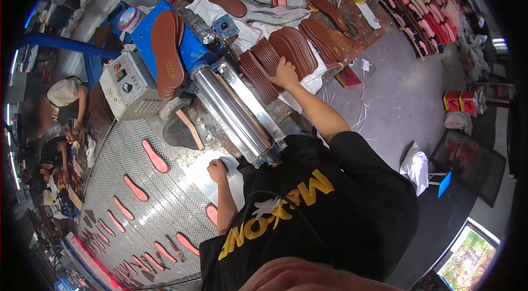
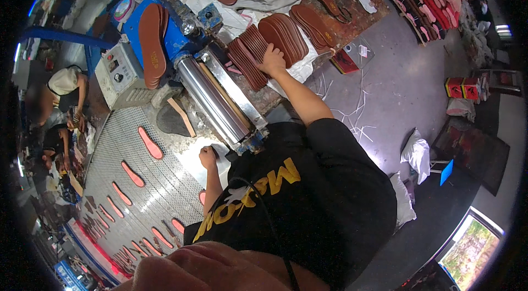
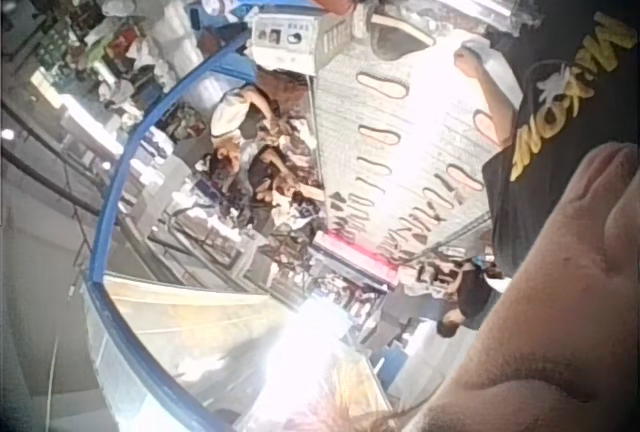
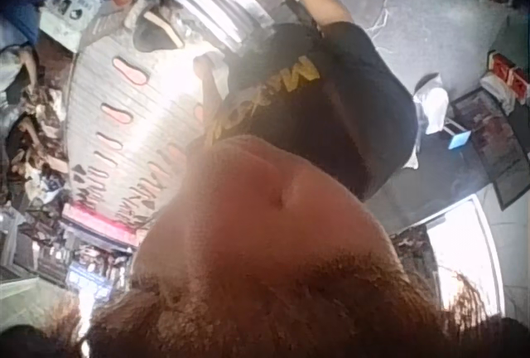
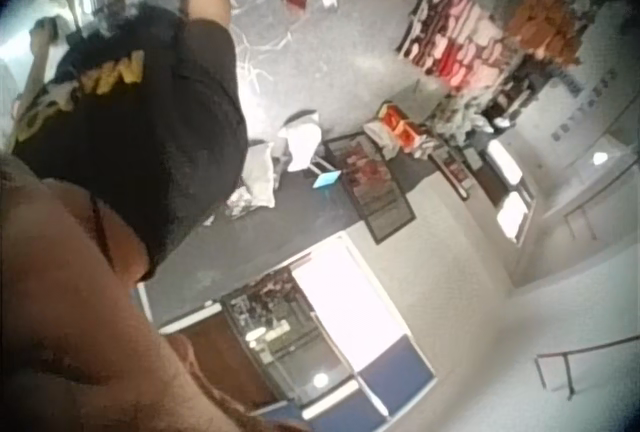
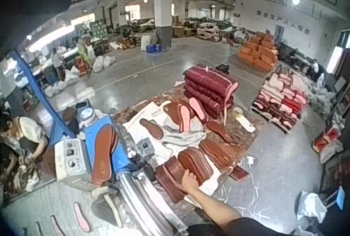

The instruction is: Apply adhesive or primer to shoe sole components using a roller machine and place them on a conveyor belt.

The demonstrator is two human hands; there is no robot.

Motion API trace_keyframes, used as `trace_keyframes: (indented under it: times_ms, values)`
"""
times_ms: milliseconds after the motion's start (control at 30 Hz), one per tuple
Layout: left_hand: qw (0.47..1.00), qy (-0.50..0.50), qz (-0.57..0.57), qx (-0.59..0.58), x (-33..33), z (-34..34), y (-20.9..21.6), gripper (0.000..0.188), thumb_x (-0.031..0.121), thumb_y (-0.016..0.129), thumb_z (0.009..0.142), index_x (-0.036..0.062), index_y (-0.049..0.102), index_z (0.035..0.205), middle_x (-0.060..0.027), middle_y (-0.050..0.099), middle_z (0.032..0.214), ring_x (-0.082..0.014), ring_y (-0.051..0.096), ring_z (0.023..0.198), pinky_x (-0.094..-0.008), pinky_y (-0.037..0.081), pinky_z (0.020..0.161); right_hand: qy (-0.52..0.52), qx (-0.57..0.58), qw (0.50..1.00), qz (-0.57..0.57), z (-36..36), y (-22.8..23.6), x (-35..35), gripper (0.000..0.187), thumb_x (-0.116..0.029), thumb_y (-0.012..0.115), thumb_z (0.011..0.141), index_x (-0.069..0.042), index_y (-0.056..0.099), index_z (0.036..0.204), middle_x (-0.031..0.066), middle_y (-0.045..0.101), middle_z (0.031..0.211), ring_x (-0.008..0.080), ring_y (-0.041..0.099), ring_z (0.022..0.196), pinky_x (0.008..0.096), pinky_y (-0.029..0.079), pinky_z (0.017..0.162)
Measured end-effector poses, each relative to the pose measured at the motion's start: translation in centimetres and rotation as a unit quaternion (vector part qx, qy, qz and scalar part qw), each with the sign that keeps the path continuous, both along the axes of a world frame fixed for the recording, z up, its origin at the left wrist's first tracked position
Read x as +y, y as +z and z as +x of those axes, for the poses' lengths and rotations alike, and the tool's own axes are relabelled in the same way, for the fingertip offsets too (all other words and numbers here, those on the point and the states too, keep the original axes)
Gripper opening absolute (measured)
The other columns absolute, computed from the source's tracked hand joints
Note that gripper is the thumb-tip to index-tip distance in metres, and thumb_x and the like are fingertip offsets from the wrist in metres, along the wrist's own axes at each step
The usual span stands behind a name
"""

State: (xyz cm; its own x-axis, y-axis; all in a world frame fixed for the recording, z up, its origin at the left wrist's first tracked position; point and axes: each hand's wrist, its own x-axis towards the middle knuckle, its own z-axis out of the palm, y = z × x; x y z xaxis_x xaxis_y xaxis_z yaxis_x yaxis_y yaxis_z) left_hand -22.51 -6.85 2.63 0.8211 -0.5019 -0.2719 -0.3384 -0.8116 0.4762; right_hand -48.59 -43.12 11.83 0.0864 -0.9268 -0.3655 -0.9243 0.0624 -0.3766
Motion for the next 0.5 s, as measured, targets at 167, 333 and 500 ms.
trace_keyframes:
  times_ms: [167,333,500]
  values:
    - [0.973,0.050,-0.080,0.213,0.8,2.1,-1.1,0.022,0.021,0.054,0.078,0.0021,0.058,0.067,-0.0084,0.055,0.057,-0.0239,0.054,0.052,-0.0344,0.045,0.052,-0.027,-0.111,0.992,0.062,-1.7,-0.7,-3.8,0.075,-0.029,0.071,0.070,0.004,0.030,0.123,0.0270,0.045,0.121,0.0367,0.048,0.111,0.0391,0.042,0.092]
    - [0.852,0.244,-0.232,0.401,-2.1,2.4,4.6,0.011,0.018,0.052,0.082,0.0086,0.056,0.079,-0.0015,0.051,0.068,-0.0122,0.050,0.061,-0.0273,0.042,0.053,-0.119,-0.515,0.843,0.094,-6.6,2.3,-3.2,0.063,-0.024,0.063,0.078,0.005,0.038,0.127,0.0157,0.053,0.116,0.0219,0.054,0.103,0.0328,0.042,0.091]
    - [0.752,0.050,-0.509,0.416,-7.8,1.2,23.9,0.015,0.012,0.051,0.087,-0.0005,0.056,0.093,-0.0042,0.054,0.080,-0.0113,0.046,0.061,-0.0265,0.042,0.060,-0.012,-0.743,0.627,0.235,-9.5,12.6,4.6,0.074,-0.031,0.065,0.072,0.002,0.035,0.132,0.0119,0.051,0.123,0.0197,0.052,0.110,0.0314,0.040,0.094]
